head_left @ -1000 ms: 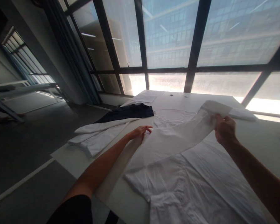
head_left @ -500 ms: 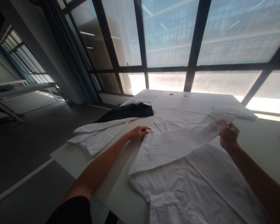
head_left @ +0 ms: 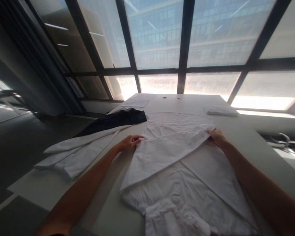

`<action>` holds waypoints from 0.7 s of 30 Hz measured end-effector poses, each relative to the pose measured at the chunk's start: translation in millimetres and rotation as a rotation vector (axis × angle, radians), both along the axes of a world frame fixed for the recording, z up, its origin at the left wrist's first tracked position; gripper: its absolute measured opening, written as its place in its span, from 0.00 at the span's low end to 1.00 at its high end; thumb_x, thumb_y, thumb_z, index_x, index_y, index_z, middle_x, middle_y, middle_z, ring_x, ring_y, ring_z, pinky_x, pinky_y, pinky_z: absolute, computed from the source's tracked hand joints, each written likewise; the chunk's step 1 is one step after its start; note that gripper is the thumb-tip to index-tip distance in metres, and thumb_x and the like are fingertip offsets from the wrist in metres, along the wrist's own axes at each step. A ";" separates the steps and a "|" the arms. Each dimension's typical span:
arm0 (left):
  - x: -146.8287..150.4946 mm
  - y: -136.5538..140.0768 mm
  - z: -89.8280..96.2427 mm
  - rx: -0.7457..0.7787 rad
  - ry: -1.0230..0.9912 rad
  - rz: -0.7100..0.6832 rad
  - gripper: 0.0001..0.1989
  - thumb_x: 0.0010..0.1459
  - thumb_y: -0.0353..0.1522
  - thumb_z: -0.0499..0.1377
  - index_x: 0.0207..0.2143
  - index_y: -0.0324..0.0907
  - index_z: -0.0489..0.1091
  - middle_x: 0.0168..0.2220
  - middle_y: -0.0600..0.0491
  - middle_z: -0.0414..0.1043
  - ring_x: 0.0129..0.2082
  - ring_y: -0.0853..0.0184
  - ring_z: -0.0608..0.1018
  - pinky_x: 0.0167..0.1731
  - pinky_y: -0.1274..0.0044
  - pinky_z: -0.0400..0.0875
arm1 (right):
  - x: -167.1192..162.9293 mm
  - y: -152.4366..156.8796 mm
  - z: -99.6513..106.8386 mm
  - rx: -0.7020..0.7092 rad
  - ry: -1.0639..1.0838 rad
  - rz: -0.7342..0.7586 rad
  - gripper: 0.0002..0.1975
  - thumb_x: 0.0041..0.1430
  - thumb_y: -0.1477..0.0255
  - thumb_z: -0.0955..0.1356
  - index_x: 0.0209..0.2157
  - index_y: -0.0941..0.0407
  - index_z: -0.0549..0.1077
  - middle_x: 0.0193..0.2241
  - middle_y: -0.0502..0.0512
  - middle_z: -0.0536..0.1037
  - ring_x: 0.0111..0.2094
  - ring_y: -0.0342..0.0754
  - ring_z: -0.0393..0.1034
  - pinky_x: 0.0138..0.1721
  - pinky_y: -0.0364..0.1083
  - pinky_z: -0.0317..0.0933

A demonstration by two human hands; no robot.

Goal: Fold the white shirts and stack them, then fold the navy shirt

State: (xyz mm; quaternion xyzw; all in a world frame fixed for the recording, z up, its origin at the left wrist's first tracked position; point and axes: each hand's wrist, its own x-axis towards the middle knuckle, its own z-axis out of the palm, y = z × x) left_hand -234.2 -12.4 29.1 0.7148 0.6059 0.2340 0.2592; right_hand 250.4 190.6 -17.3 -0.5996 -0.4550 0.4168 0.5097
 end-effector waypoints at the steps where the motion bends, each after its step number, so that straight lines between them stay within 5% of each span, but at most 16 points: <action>1: 0.2 0.5 0.6 -0.004 0.004 0.005 0.30 0.60 0.50 0.57 0.54 0.38 0.75 0.30 0.54 0.70 0.28 0.69 0.66 0.29 0.80 0.61 | 3.5 1.5 2.1 -0.030 -0.006 0.017 0.07 0.43 0.76 0.74 0.27 0.60 0.74 0.18 0.48 0.73 0.19 0.44 0.68 0.17 0.42 0.66; 9: -0.1 5.2 4.7 -0.008 0.017 0.082 0.31 0.56 0.52 0.60 0.54 0.40 0.75 0.32 0.54 0.73 0.26 0.69 0.68 0.27 0.81 0.63 | 37.2 14.7 12.1 -0.030 -0.111 0.043 0.09 0.42 0.78 0.74 0.30 0.60 0.76 0.17 0.46 0.72 0.19 0.41 0.68 0.21 0.40 0.66; 21: -0.5 -1.6 14.1 -0.050 -0.085 0.091 0.37 0.52 0.54 0.63 0.57 0.39 0.73 0.31 0.54 0.72 0.31 0.67 0.72 0.29 0.81 0.65 | 48.1 28.2 -13.8 0.193 -0.315 0.063 0.13 0.41 0.73 0.72 0.34 0.60 0.79 0.21 0.49 0.76 0.22 0.44 0.69 0.27 0.42 0.64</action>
